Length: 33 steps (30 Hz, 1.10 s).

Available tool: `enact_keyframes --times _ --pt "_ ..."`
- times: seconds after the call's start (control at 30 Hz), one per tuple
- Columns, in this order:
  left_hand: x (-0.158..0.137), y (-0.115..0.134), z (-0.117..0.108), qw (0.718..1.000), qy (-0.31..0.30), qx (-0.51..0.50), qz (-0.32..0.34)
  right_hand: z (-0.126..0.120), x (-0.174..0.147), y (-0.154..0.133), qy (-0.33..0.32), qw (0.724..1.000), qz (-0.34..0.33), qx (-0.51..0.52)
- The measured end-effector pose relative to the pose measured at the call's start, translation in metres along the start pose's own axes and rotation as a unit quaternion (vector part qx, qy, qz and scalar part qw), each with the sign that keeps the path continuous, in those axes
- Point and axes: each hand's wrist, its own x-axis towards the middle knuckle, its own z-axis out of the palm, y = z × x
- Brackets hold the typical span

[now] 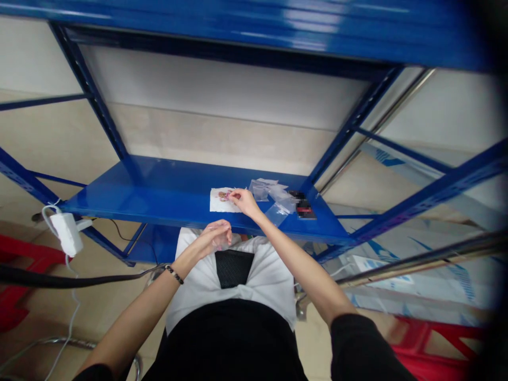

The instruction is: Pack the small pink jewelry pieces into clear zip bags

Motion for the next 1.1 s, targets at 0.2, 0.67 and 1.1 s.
enact_keyframes --times 0.2,0.67,1.1 --pt "0.005 -0.004 -0.008 1.000 0.003 0.020 0.004 0.009 0.020 0.012 0.002 0.990 -0.010 -0.143" --pt "0.007 -0.005 -0.011 0.998 0.011 0.054 0.023 0.012 0.015 0.000 -0.015 0.979 -0.055 -0.198" --pt "-0.011 -0.004 -0.001 0.995 0.002 0.103 0.012 0.009 0.000 0.008 -0.024 0.973 -0.050 -0.224"
